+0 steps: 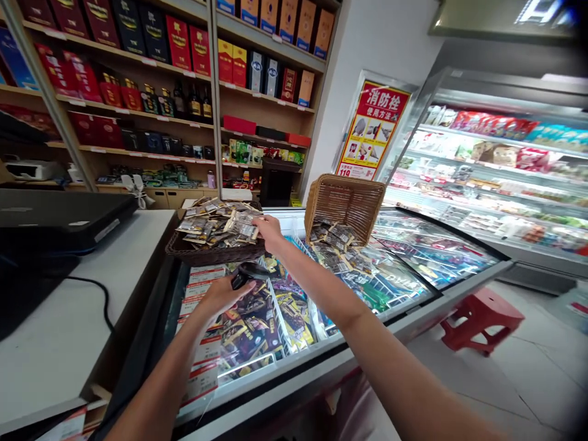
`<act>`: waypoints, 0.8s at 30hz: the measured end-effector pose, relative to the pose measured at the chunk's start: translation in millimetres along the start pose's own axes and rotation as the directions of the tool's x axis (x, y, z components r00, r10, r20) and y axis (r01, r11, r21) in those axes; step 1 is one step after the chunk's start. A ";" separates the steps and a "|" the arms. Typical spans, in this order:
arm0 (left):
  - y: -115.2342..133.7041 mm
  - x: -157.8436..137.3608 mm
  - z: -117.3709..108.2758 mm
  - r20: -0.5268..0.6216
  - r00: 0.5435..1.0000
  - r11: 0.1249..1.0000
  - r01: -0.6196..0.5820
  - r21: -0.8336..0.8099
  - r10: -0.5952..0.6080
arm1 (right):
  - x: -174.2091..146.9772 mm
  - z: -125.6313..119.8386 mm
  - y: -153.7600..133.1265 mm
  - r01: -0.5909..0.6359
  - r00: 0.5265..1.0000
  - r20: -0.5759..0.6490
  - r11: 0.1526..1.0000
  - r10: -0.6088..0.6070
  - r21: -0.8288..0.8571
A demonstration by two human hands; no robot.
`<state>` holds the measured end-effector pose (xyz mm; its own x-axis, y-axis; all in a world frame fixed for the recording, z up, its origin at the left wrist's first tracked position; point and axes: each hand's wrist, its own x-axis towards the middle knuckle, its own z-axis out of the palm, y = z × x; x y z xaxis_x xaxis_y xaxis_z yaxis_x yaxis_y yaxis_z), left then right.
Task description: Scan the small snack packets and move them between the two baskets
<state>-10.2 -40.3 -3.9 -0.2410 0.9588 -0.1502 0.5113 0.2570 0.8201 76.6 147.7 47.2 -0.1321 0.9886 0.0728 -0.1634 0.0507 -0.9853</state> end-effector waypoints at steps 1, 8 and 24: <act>1.8 -0.8 -0.7 -0.010 1.000 1.000 0.000 0.011 0.000 | -7.4 -25.6 -2.1 0.015 1.000 -0.024 0.999 -0.014 0.039; 22.2 -9.1 -0.2 0.009 1.000 0.995 -0.011 0.096 0.010 | -46.2 -157.5 23.7 0.035 0.946 -0.322 0.974 0.040 0.223; 18.7 -9.2 8.4 0.035 0.997 0.997 -0.068 0.023 0.067 | -53.0 -174.3 34.1 -0.099 0.925 -0.328 0.957 0.190 0.274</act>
<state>8.6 -43.3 8.2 -0.1769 0.9776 -0.1139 0.5453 0.1937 0.8156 248.4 121.7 -17.2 0.1675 0.9710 -0.1704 -0.4109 -0.0884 -0.9074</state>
